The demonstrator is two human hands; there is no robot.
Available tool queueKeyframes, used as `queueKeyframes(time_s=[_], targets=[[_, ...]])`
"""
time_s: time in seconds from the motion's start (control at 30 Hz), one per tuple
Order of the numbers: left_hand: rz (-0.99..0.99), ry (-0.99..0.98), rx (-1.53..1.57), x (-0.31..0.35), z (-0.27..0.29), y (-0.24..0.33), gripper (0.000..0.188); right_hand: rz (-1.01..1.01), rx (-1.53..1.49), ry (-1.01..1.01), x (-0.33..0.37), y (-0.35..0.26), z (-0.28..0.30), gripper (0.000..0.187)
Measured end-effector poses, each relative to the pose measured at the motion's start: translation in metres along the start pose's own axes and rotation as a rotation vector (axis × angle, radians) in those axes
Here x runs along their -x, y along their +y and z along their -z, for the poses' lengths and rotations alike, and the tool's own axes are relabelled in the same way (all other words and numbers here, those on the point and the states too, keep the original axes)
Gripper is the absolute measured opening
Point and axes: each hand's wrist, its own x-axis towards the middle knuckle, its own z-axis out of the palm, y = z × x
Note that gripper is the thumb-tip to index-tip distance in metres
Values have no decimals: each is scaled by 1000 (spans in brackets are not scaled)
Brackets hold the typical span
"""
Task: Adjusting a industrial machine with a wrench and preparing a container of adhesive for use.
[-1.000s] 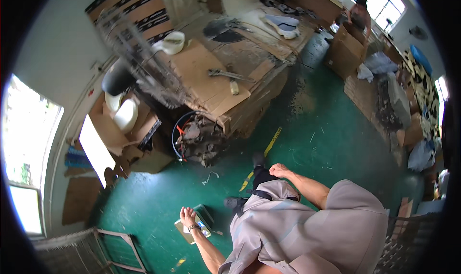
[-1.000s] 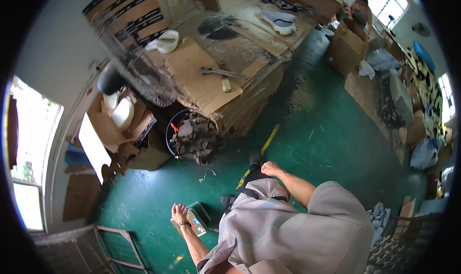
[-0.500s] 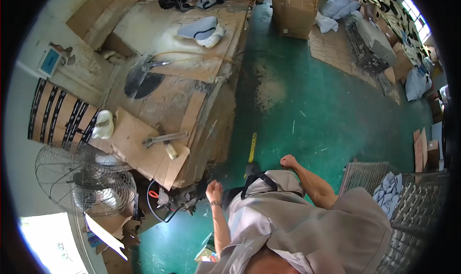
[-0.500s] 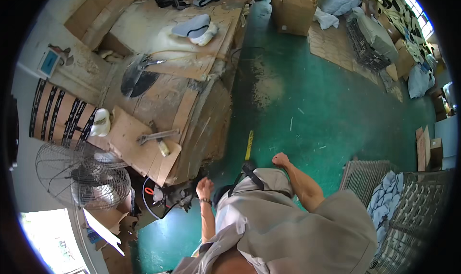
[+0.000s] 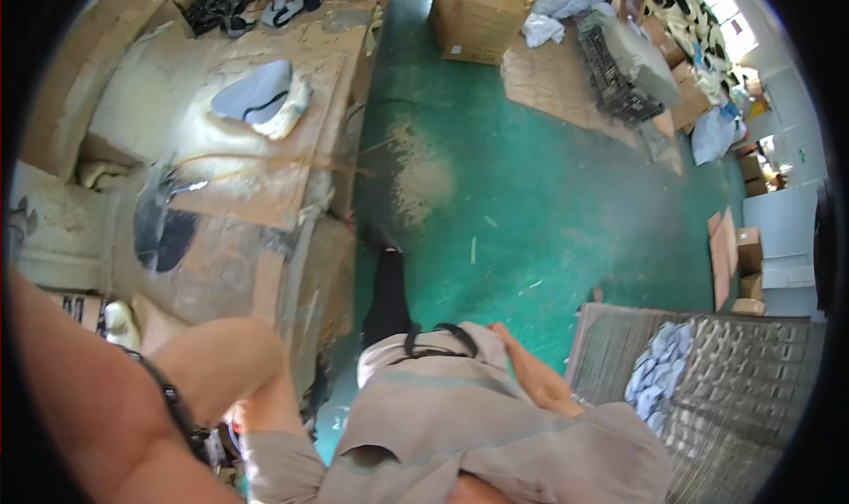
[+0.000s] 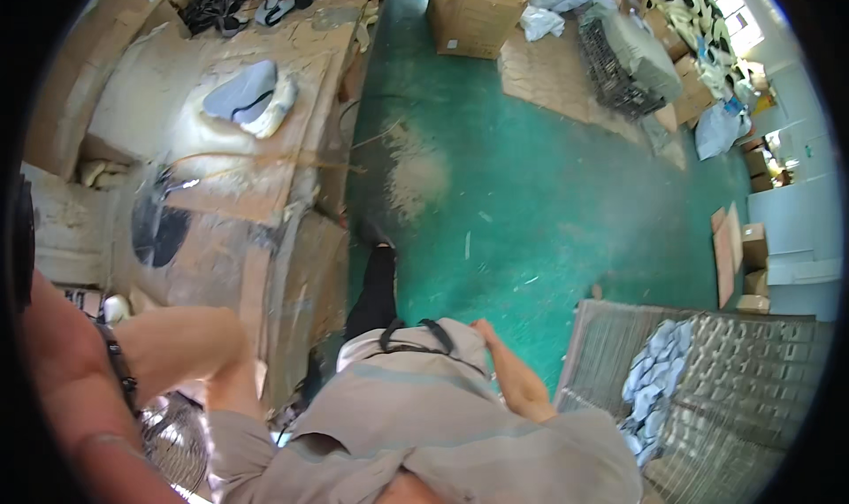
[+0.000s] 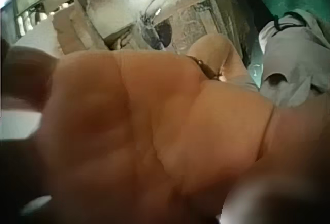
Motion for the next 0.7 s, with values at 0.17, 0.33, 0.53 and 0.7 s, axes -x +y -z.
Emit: queueKeyframes(time_s=[0.17, 0.33, 0.53, 0.7], targets=[[-228, 494, 168, -86, -39, -136, 72, -39, -13, -6, -32, -31, 59, 40], [-845, 1112, 581, -168, -54, -219, 72, 33, -342, 137, -190, -248, 267, 39], [-992, 1794, 766, -198, -110, -305, 73, 150, -306, 105, -201, -301, 277, 32], [-1237, 2547, 514, -196, -163, -361, 74, 156, -54, -21, -332, -353, 369, 31]])
